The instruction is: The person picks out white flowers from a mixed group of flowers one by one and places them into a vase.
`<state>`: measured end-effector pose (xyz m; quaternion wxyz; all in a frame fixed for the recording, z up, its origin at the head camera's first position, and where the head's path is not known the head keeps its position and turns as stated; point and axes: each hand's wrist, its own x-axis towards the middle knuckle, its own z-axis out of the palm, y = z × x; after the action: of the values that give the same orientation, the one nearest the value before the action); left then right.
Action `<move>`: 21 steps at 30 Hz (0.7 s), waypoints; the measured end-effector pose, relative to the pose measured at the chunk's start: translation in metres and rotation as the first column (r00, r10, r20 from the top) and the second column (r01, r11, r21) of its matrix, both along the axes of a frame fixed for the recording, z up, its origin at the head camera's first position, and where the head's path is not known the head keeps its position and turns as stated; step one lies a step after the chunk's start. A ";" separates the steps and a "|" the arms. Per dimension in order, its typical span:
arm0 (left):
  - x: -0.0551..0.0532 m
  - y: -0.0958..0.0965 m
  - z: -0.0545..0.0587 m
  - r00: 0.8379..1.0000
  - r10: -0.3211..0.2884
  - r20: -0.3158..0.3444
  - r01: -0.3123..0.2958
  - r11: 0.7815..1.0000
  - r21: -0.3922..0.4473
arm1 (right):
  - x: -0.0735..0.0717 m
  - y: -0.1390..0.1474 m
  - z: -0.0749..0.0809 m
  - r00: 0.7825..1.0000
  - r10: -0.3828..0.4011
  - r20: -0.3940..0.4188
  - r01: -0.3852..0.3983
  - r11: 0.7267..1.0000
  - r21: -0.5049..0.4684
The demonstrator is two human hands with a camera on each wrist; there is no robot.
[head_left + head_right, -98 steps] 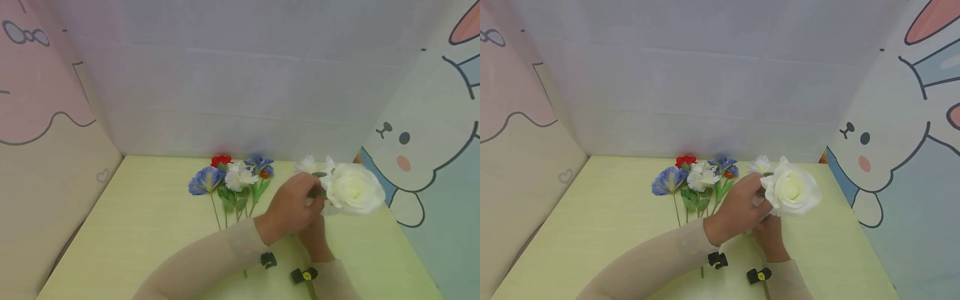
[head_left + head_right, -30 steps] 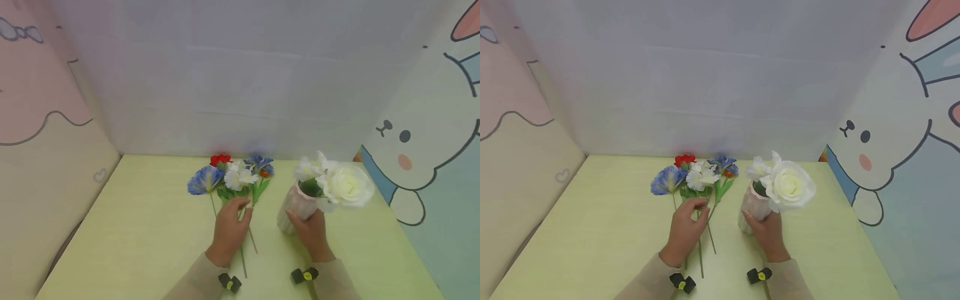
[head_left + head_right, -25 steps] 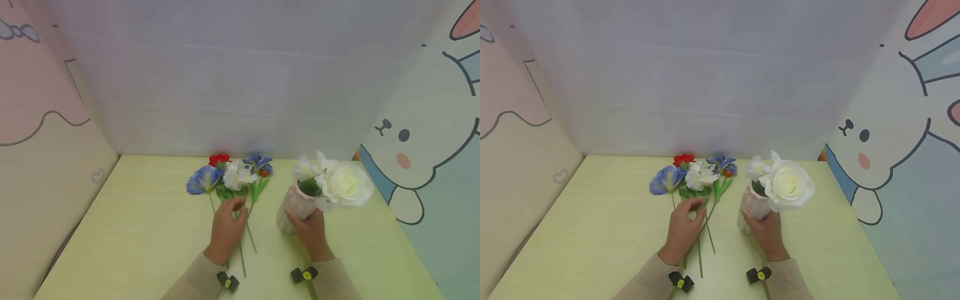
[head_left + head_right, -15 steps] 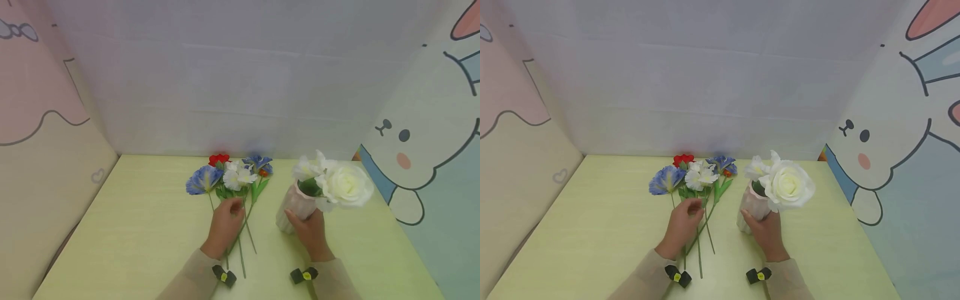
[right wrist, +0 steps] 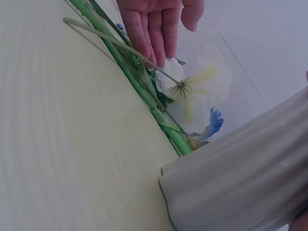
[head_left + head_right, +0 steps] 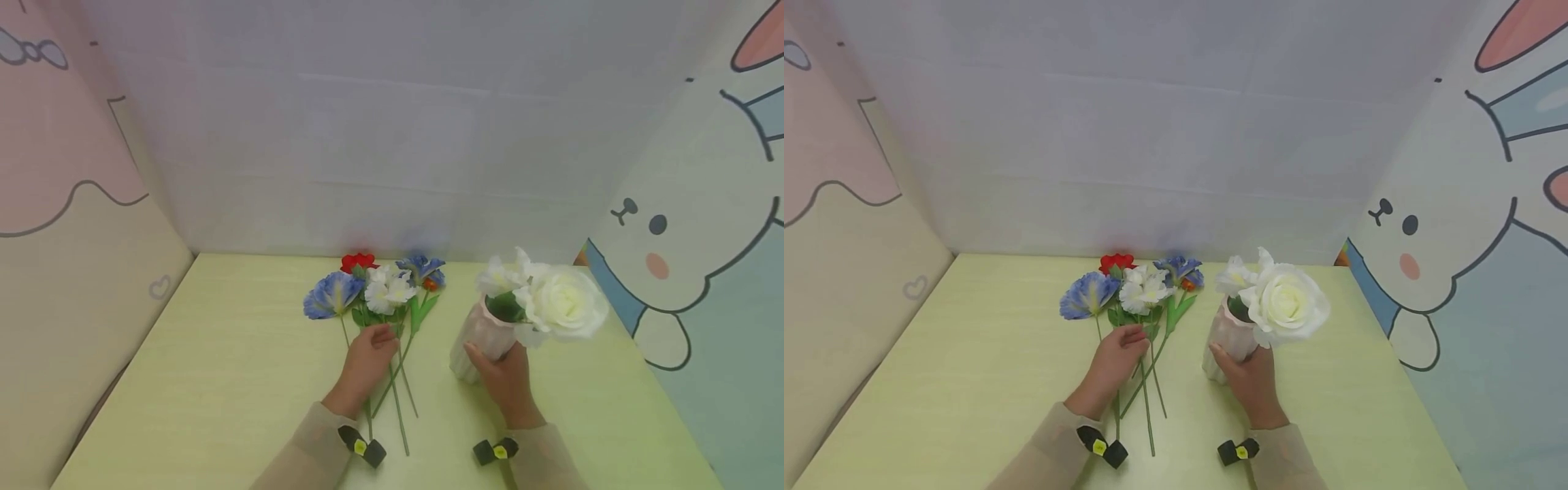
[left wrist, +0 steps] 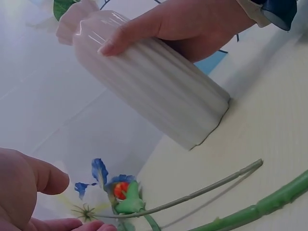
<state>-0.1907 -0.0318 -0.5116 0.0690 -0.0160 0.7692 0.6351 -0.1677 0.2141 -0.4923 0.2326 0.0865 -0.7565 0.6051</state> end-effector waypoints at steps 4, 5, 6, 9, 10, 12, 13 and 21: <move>-0.001 0.000 0.004 0.999 -0.010 0.048 0.009 1.000 0.019 | 0.000 0.001 -0.001 1.000 0.007 -0.003 -0.007 1.000 0.007; -0.002 0.001 0.005 0.998 -0.017 0.057 0.016 1.000 0.019 | 0.000 0.001 -0.001 1.000 0.008 -0.003 -0.008 1.000 0.005; -0.002 0.001 0.006 0.997 -0.027 0.067 0.026 0.999 0.019 | 0.000 0.001 -0.001 1.000 0.008 -0.002 -0.008 1.000 0.003; -0.003 0.001 0.010 0.992 -0.065 0.106 0.063 0.998 0.025 | 0.000 0.002 -0.001 1.000 0.008 0.006 -0.008 1.000 -0.004; -0.003 0.001 0.011 0.989 -0.080 0.122 0.077 0.997 0.031 | 0.000 0.002 -0.001 1.000 0.008 0.010 -0.008 1.000 -0.007; -0.002 0.003 0.014 0.983 -0.103 0.153 0.098 0.994 0.042 | 0.000 0.002 -0.001 1.000 0.010 0.014 -0.010 1.000 -0.009; -0.001 0.003 0.015 0.980 -0.110 0.168 0.103 0.993 0.051 | 0.000 0.002 -0.001 1.000 0.010 0.014 -0.010 1.000 -0.007; -0.023 0.002 -0.040 0.979 -0.198 0.044 0.177 0.940 0.291 | 0.000 0.000 0.001 1.000 0.021 0.011 -0.021 1.000 -0.004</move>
<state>-0.2141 -0.0302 -0.5519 0.1587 0.0445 0.6644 0.7290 -0.1673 0.2142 -0.4913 0.2223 0.0905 -0.7557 0.6094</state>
